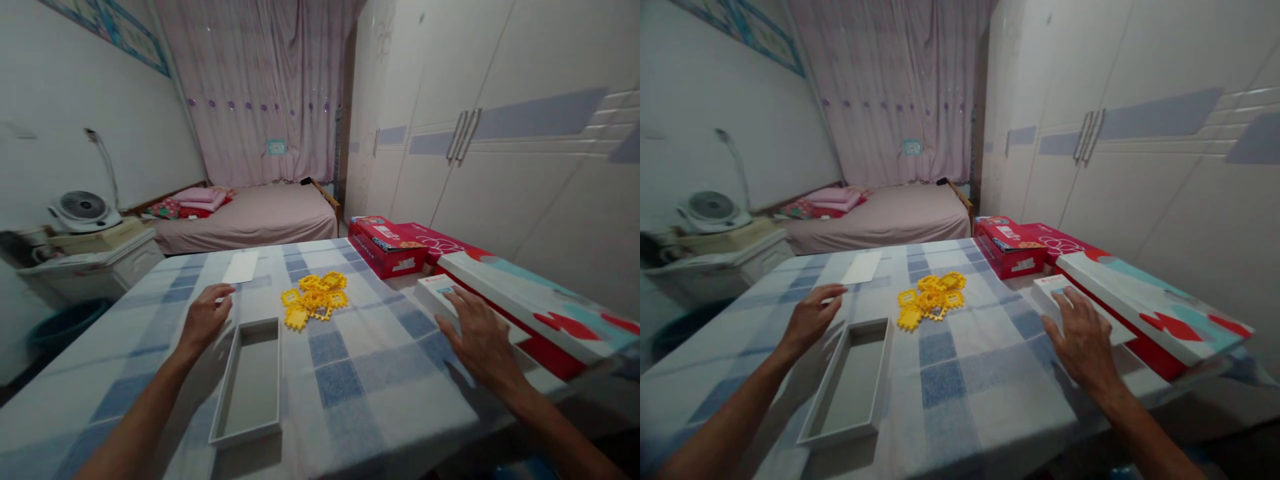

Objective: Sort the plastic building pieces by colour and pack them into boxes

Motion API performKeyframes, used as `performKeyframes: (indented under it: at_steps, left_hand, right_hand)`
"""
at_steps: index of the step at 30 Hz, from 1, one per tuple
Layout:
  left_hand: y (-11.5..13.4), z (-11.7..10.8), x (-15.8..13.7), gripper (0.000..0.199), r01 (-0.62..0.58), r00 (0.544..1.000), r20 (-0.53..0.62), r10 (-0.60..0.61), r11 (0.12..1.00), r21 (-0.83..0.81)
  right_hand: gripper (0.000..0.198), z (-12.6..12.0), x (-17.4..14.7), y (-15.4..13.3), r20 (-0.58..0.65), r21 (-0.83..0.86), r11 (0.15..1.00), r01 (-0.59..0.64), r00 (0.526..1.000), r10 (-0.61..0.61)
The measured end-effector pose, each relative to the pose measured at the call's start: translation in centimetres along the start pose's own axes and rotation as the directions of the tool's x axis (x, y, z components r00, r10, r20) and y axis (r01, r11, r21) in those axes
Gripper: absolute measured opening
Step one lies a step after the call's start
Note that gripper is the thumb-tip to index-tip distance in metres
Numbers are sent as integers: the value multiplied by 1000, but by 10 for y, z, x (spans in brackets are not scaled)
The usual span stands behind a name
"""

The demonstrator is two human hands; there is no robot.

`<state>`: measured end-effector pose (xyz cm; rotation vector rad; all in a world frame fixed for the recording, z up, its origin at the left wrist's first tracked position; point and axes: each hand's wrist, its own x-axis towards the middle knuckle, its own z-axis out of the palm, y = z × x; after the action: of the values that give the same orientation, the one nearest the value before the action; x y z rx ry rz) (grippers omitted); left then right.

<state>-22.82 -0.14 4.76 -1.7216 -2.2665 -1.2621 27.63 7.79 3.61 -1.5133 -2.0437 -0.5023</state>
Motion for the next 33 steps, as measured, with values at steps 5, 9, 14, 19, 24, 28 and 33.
performKeyframes:
  at_steps: [5,9,14,19,24,28,33]
  left_hand:
    - [-34,9,41,39,127,989,46,-138,976,178]
    - [-32,28,58,42,136,986,74,-148,981,139]
    - [-1,25,38,54,170,953,276,-128,976,-134]
    - [22,-8,-2,63,364,862,460,-212,892,-269]
    - [20,-3,-28,57,536,782,557,-278,756,-375]
    - [37,22,-42,44,686,716,532,-453,601,-411]
    - [82,45,-43,33,689,724,453,-520,523,-502]
  right_hand:
    - [43,21,10,-44,60,241,964,116,989,-134]
    - [49,41,36,-79,192,383,912,148,953,-235]
    - [73,66,78,-134,326,504,834,226,844,-425]
    - [93,90,97,-191,383,566,772,290,737,-558]
    - [93,101,99,-206,460,515,820,249,727,-510]
    - [71,99,97,-194,413,488,825,286,756,-507]
    - [49,95,89,-185,262,486,782,389,789,-555]
